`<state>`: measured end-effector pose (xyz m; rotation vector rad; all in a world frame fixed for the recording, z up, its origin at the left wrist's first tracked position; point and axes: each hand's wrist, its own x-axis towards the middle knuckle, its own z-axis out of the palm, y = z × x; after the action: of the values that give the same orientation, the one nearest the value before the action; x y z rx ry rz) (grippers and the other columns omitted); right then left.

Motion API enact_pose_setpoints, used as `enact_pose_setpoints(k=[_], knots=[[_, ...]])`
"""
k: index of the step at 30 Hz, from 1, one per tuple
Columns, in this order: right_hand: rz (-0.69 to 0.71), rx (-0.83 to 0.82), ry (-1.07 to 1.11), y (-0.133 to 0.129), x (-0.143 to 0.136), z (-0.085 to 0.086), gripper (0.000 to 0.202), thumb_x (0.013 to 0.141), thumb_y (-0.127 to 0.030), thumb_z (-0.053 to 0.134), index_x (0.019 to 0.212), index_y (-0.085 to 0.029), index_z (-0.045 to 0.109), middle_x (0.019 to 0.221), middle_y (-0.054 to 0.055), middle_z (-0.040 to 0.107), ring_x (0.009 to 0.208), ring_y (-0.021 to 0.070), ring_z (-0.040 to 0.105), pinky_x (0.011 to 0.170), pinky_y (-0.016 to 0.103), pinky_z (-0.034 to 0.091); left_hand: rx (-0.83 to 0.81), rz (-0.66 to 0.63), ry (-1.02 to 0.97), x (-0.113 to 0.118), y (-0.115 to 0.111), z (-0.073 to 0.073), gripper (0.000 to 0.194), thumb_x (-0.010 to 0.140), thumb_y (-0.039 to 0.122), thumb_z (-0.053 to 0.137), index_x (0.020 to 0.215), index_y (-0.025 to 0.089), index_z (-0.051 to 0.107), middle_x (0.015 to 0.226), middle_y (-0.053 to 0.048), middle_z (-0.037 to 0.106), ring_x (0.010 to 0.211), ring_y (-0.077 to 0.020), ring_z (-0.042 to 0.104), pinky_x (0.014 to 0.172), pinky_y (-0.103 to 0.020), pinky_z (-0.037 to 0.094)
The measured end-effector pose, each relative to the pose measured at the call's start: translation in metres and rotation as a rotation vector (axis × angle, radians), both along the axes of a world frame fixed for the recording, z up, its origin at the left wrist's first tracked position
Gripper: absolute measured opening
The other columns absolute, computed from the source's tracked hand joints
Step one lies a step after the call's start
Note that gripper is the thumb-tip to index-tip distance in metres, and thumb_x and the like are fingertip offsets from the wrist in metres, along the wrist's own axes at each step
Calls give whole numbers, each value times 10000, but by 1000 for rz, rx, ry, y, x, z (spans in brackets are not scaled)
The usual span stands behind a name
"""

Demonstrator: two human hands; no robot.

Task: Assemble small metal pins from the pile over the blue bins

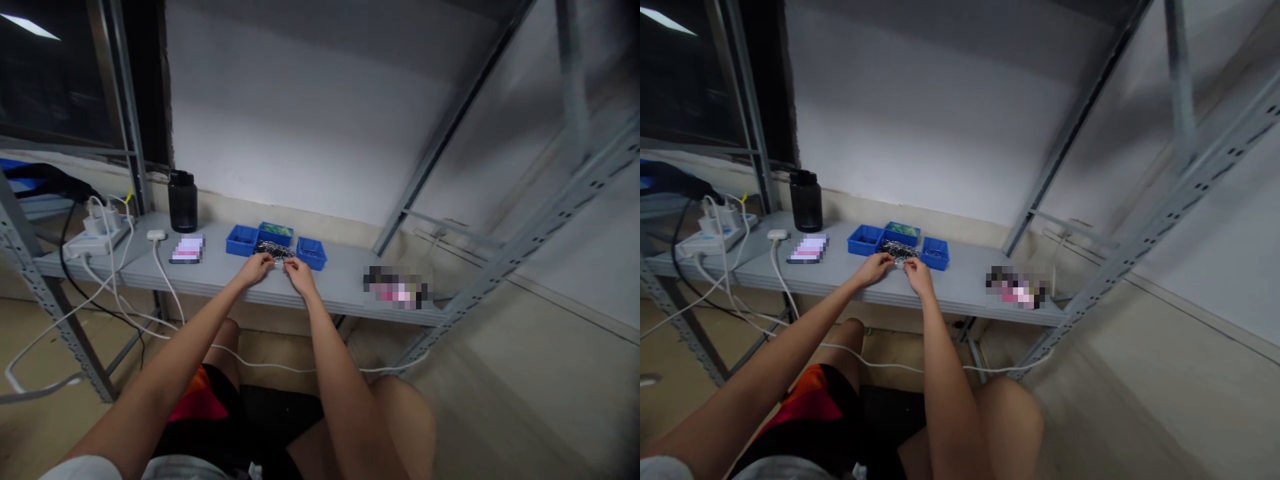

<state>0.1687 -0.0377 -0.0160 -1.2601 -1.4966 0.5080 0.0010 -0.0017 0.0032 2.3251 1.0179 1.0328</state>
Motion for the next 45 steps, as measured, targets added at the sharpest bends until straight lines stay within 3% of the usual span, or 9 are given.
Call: enact_pose_setpoints(k=[9,14,16,20,27,32,36,39,45], knots=[[18,-51,-175,3,4,10,105,673,-191,559,744,-201,637,674,-1,680,642,163,626,642,269,477,-26,-68,122,-3,18,17,142,807,195,539,823,137,667,839,-92,706,773,-218,625,723,-281,444],[-216,28,-185,21,39,30,173,769,-218,503,867,-184,642,789,49,691,728,184,618,730,320,462,63,-62,345,-12,24,34,200,872,231,488,978,135,628,877,-89,690,793,-220,636,707,-287,456],[-377,77,-403,26,52,36,183,816,-225,485,887,-178,647,813,72,693,757,204,613,726,331,451,130,-57,491,-14,23,36,201,887,231,467,961,135,627,936,-108,680,855,-243,641,739,-308,466],[-469,255,-796,26,64,42,193,875,-225,488,938,-155,657,959,116,685,914,252,578,809,370,416,191,69,667,-11,24,33,260,931,237,381,990,122,607,985,-136,652,848,-265,655,719,-343,490],[-330,382,-861,1,72,25,151,891,-174,490,917,-157,638,896,79,661,865,211,565,802,337,428,117,111,737,-5,28,26,253,946,253,371,980,132,591,948,-109,653,814,-263,668,692,-359,513],[-304,522,-896,-21,55,20,146,872,-167,516,923,-180,652,900,80,651,817,204,569,763,333,433,88,125,700,-5,24,25,226,932,257,411,976,127,591,958,-114,657,851,-270,664,713,-356,513],[-111,160,-761,-14,31,24,136,871,-145,510,901,-168,641,812,40,660,754,165,606,715,274,453,128,151,681,-4,22,22,247,937,239,395,957,117,608,967,-129,659,857,-266,667,727,-348,510],[-70,-99,-694,3,12,27,146,862,-200,556,983,-165,630,841,31,675,748,159,624,711,263,456,131,165,695,-1,24,19,271,942,242,380,956,111,616,961,-139,662,849,-275,671,704,-354,513],[-160,-223,-848,32,-20,30,222,885,-341,532,967,-167,644,1005,90,681,929,219,631,765,278,448,131,206,689,-1,27,17,243,927,227,402,962,120,618,966,-136,667,856,-270,673,701,-341,511]])
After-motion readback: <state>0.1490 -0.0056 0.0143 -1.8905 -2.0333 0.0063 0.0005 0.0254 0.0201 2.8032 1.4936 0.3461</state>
